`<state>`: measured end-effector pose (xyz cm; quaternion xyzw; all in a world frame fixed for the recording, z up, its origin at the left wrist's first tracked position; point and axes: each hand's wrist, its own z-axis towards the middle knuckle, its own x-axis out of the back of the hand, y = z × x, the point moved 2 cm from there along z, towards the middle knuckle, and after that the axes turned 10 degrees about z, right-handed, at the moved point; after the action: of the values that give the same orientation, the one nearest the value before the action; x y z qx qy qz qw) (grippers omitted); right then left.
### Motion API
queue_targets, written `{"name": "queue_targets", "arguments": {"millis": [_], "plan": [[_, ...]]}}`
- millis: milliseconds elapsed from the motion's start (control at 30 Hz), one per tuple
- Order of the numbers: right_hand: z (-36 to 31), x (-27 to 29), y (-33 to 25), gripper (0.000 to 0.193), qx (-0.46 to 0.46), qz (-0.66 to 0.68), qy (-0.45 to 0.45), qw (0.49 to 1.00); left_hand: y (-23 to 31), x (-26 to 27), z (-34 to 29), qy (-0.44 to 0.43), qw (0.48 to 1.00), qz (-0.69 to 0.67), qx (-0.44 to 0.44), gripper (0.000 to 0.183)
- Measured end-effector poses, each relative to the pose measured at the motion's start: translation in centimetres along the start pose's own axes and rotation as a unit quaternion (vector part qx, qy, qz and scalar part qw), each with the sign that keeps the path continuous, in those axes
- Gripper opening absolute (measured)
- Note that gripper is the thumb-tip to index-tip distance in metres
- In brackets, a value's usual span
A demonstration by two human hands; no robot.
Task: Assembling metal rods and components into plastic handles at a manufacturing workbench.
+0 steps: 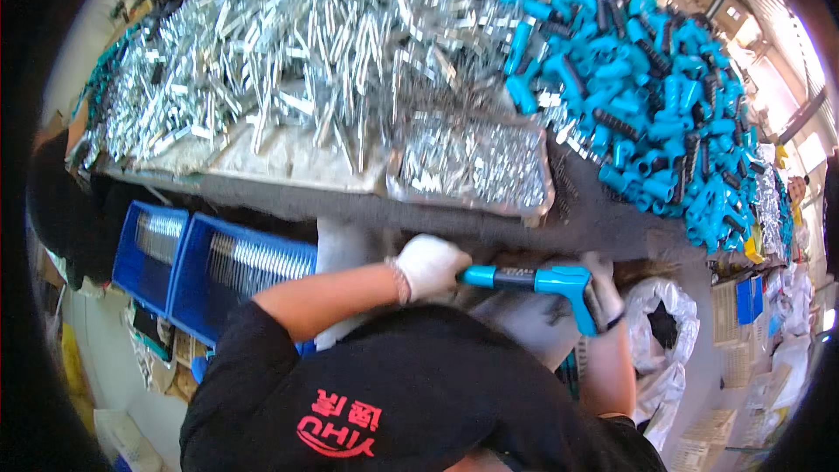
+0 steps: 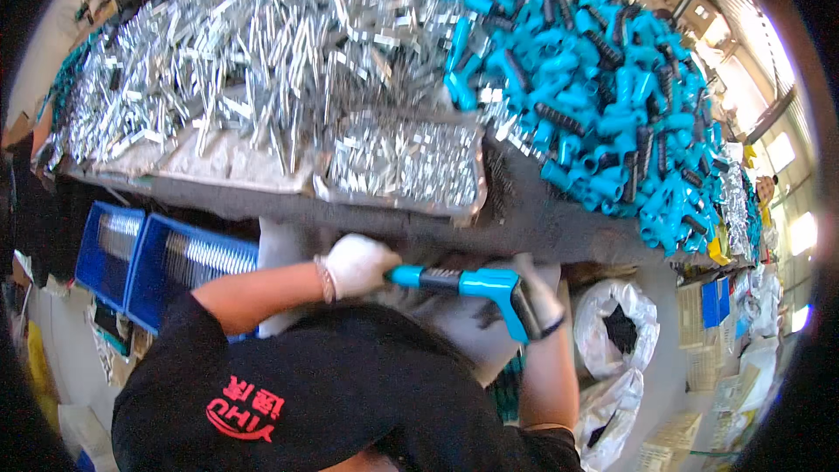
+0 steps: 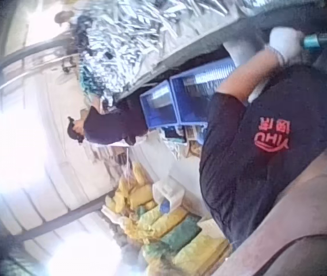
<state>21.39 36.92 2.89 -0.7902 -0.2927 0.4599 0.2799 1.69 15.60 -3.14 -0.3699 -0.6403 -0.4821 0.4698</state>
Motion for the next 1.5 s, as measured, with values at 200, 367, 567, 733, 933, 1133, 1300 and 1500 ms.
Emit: {"name": "queue_targets", "arguments": {"millis": [200, 367, 567, 733, 933, 1133, 1300, 1500], "plan": [[1.4, 0.7, 2.6, 0.039, 0.019, -0.417, 0.121, 0.901, -2.4, -4.3, 4.1, -0.112, 0.993, 0.001, -0.018, 0.036], [9.3, 2.5, 4.9, 0.033, -0.047, -0.515, 0.133, 0.845, -10.2, -7.3, 6.1, 0.059, 0.995, -0.052, 0.057, 0.052], [14.5, 4.4, 7.4, 0.035, -0.146, -0.603, 0.113, 0.776, -8.3, -8.1, 5.1, 0.038, 0.989, -0.123, 0.072, 0.052], [16.9, 5.9, 8.3, 0.047, -0.26, -0.618, 0.124, 0.732, -8.3, -8.3, 5.0, 0.022, 0.983, -0.166, 0.078, 0.051], [18.9, 7.5, 13.8, 0.045, -0.122, -0.701, 0.015, 0.702, -8.3, -8.5, 5.5, 0.011, 0.976, -0.207, 0.065, 0.05], [17.9, 5.0, 10.6, 0.047, -0.148, -0.743, -0.041, 0.651, -8.2, -9.1, 4.9, -0.003, 0.971, -0.232, 0.065, 0.05], [16.3, 1.8, 7.3, 0.047, -0.259, -0.707, -0.035, 0.657, -8.7, -9.3, 3.7, -0.022, 0.96, -0.27, 0.066, 0.049], [17.6, 5.3, 8.6, 0.052, -0.185, -0.642, -0.026, 0.744, -9.0, -9.6, 5.2, -0.042, 0.945, -0.317, 0.065, 0.048]]}}
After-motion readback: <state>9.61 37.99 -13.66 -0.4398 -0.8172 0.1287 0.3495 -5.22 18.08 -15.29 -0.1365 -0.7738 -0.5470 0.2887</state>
